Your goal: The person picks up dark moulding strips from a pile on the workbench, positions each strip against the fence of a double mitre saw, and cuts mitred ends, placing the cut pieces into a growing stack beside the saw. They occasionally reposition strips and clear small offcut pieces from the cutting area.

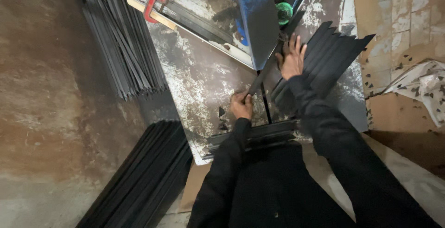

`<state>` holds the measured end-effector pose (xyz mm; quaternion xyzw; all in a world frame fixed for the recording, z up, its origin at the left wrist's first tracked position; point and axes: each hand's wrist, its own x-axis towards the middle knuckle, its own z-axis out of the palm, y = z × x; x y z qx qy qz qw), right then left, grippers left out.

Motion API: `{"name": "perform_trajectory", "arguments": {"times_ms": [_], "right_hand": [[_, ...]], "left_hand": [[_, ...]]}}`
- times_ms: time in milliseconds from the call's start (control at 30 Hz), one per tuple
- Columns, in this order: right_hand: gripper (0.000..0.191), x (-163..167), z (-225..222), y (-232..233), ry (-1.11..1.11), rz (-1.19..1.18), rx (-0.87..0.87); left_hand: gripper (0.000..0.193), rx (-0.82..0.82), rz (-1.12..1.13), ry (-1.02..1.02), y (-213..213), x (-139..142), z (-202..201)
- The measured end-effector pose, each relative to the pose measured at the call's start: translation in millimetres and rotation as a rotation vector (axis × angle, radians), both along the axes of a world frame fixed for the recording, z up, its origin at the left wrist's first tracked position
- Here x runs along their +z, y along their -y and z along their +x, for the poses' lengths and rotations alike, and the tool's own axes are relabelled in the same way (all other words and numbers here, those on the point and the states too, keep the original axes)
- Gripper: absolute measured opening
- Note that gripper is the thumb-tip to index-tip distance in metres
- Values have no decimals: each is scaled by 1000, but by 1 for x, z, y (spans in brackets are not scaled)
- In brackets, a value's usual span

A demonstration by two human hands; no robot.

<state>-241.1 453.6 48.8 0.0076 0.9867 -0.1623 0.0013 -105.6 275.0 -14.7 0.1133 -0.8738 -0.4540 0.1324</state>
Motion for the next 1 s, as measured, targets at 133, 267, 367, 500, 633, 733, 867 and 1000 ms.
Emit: {"name": "perform_trajectory", "arguments": {"times_ms": [133, 267, 367, 500, 633, 733, 867, 1000], "right_hand": [[76, -3, -28, -11, 40, -13, -43], [94, -2, -48, -27, 148, 130, 12], [112, -1, -52, -33, 237, 45, 8], [145, -1, -53, -35, 349, -2, -24], [153, -9, -54, -29, 319, 31, -14], [155, -18, -59, -26, 380, 38, -74], [153, -32, -80, -26, 357, 100, -78], [151, -41, -121, -25, 274, 142, -56]], "left_hand": [[20, 89, 168, 146, -10, 5, -15], [18, 136, 398, 241, -22, -1, -35], [16, 137, 408, 304, -28, -5, -43], [18, 153, 434, 363, -22, -7, -42], [24, -145, 269, 470, 39, -12, -10], [25, -327, -34, 592, 119, -11, 34], [19, -131, -14, 701, 211, -3, 99], [19, 39, 8, 616, 246, 0, 125]]}}
